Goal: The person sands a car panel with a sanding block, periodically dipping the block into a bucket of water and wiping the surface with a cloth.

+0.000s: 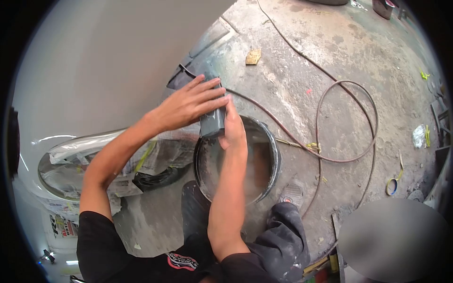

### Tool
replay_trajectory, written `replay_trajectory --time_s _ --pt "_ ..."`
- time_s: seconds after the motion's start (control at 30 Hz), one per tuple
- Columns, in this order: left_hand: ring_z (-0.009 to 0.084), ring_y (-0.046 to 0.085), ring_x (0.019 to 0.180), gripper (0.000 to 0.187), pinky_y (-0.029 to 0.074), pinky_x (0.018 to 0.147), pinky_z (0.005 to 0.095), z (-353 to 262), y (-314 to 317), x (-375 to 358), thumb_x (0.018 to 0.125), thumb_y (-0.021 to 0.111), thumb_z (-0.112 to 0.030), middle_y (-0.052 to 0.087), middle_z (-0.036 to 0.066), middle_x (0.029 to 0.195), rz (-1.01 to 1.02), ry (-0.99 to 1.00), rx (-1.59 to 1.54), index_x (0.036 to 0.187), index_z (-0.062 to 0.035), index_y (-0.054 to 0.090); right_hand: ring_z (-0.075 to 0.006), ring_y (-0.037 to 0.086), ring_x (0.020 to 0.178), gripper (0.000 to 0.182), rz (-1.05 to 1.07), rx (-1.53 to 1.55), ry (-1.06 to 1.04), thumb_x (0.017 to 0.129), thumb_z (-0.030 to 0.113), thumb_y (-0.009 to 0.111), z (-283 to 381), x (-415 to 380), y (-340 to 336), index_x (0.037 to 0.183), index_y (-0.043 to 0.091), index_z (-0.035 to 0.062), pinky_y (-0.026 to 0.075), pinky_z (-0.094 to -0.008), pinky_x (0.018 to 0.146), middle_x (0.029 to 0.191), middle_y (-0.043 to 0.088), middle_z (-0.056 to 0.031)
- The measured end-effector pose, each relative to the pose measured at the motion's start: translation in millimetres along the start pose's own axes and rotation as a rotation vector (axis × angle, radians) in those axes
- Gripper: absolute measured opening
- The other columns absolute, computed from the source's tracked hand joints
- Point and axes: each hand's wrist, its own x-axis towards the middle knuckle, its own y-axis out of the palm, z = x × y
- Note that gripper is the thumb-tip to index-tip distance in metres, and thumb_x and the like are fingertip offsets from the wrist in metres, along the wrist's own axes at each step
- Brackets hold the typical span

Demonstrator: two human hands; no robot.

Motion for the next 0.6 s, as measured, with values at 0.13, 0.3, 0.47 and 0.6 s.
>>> replay_trajectory --time_s 0.13,0.3,0.47,0.6 --pt "0.0318 0.056 0.128 0.065 0.041 0.111 0.0488 -5 -12 4 0.07 0.083 -0.01 0.064 0.01 0.129 0.071 -0.193 -0.23 0.131 -0.0094 0.06 -0.0227 0.067 0.106 0.095 0.047 -0.015 -0.056 0.097 0.082 0.021 10 -10 -4 0.139 0.054 0.0031 0.054 -0.0419 0.09 0.119 0.068 -0.0104" --pt "0.0147 0.062 0.086 0.048 0.048 0.076 0.0311 -22 10 -5 0.082 0.084 -0.03 0.067 0.006 0.097 -0.151 -0.732 -0.784 0.117 -0.0016 0.066 -0.0242 0.055 0.125 0.085 0.065 -0.272 -0.302 0.099 0.073 0.037 11 -22 -6 0.15 0.039 0.0048 0.042 -0.047 0.103 0.135 0.059 -0.0105" --pt "0.0037 0.049 0.082 0.044 0.041 0.069 0.0239 -30 24 -1 0.095 0.074 -0.036 0.061 -0.001 0.092 -0.185 -0.912 -1.1 0.119 -0.0006 0.063 -0.019 0.057 0.117 0.062 0.061 -0.308 -0.553 0.104 0.041 0.061 -14 -8 8 0.152 0.041 0.0092 0.043 -0.0373 0.104 0.127 0.06 -0.0081" --pt "0.0059 0.053 0.09 0.04 0.045 0.078 0.0253 -53 53 7 0.104 0.062 -0.034 0.061 0.0 0.099 -0.563 -0.999 -1.274 0.125 -0.0005 0.059 -0.0179 0.059 0.108 0.044 -0.129 -0.649 -0.712 0.099 0.02 0.07 -18 -1 9 0.139 0.059 0.0074 0.051 -0.0329 0.091 0.118 0.061 -0.0078"
